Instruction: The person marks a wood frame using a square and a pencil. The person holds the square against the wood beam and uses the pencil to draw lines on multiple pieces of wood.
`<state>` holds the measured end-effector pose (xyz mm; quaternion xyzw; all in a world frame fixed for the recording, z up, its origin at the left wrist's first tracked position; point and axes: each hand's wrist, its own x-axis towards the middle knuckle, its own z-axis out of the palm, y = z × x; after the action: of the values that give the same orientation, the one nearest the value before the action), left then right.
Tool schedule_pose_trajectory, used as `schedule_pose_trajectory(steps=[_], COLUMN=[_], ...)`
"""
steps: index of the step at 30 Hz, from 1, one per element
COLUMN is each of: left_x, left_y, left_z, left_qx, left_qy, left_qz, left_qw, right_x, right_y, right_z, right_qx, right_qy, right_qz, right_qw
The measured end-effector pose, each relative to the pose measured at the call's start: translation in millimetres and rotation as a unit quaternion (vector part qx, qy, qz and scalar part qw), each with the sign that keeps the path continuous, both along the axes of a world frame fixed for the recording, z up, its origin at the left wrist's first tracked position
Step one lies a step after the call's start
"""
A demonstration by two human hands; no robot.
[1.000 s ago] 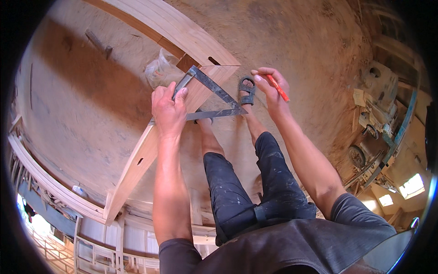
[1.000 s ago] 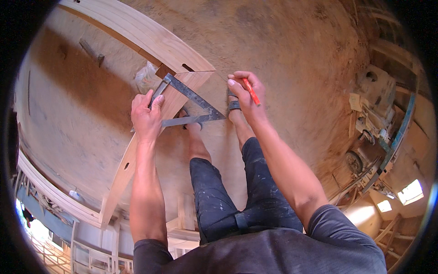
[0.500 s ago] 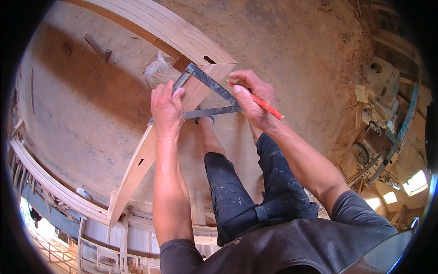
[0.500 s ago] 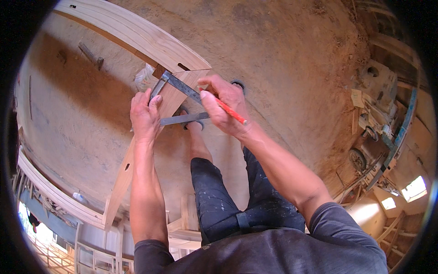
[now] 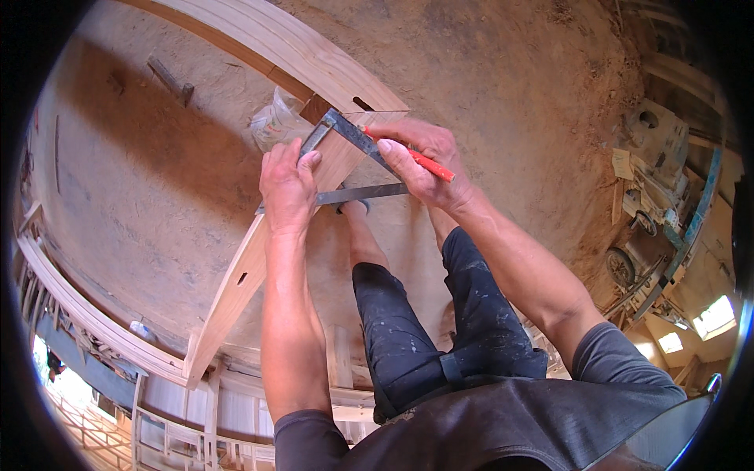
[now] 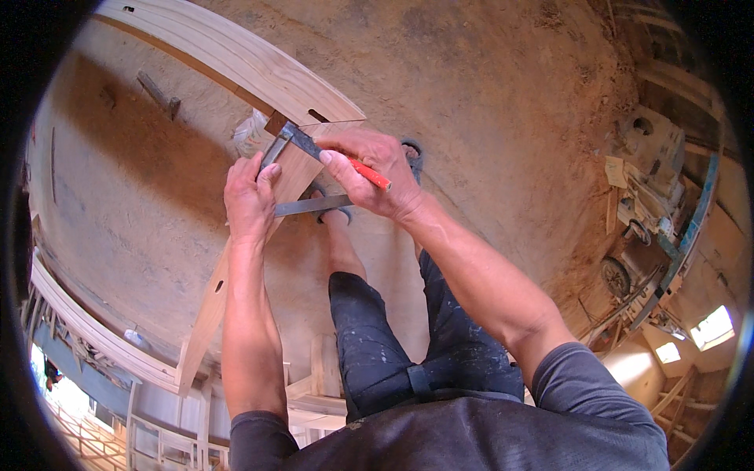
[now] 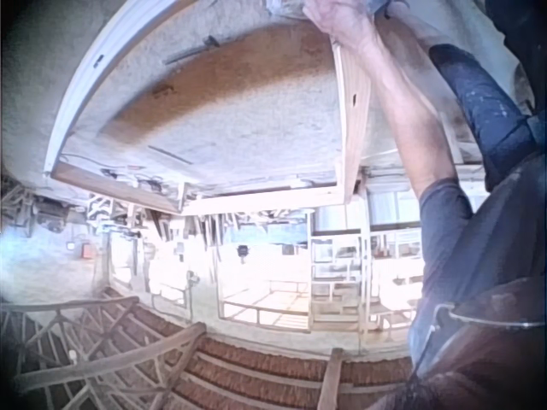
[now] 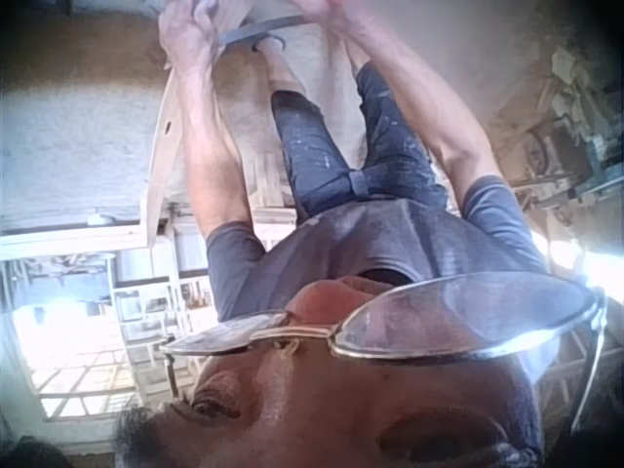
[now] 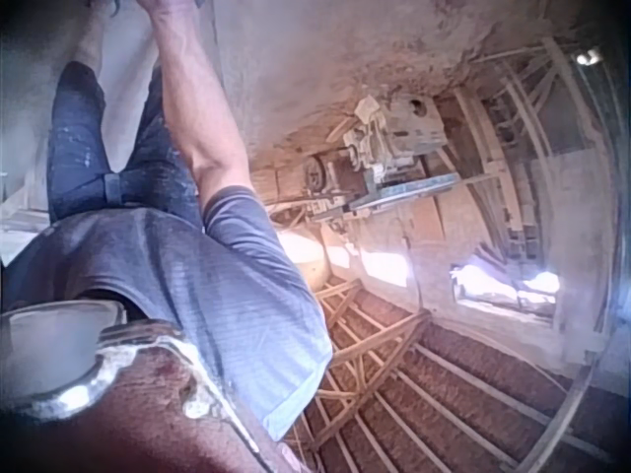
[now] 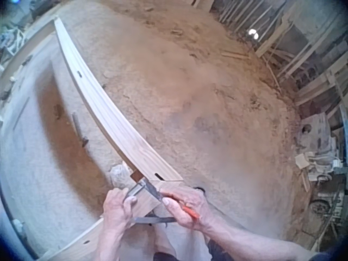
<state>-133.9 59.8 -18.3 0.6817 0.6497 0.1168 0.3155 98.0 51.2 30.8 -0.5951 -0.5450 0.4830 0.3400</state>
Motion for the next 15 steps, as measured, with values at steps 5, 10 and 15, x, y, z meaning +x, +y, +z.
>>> schedule_pose_trajectory(steps=[5, 10, 15], left_x=[4.8, 5.4, 4.2], left_y=[3.1, 2.6, 1.9], left_z=[5.7, 5.6, 5.3], left_qx=[-0.006, -0.001, 0.000], left_qy=[0.007, 0.026, 0.022], left_qz=[-0.006, -0.007, -0.007], left_qw=[1.000, 1.000, 1.000], right_x=[0.1, -0.1, -1.5], right_y=[0.4, 1.4, 3.9], right_z=[-7.8, -16.1, -20.6], right_qx=[0.012, 0.068, 0.049], right_qy=[-0.008, -0.033, -0.038], right_qz=[0.017, 0.054, 0.039], right_qw=[1.000, 0.996, 0.997])
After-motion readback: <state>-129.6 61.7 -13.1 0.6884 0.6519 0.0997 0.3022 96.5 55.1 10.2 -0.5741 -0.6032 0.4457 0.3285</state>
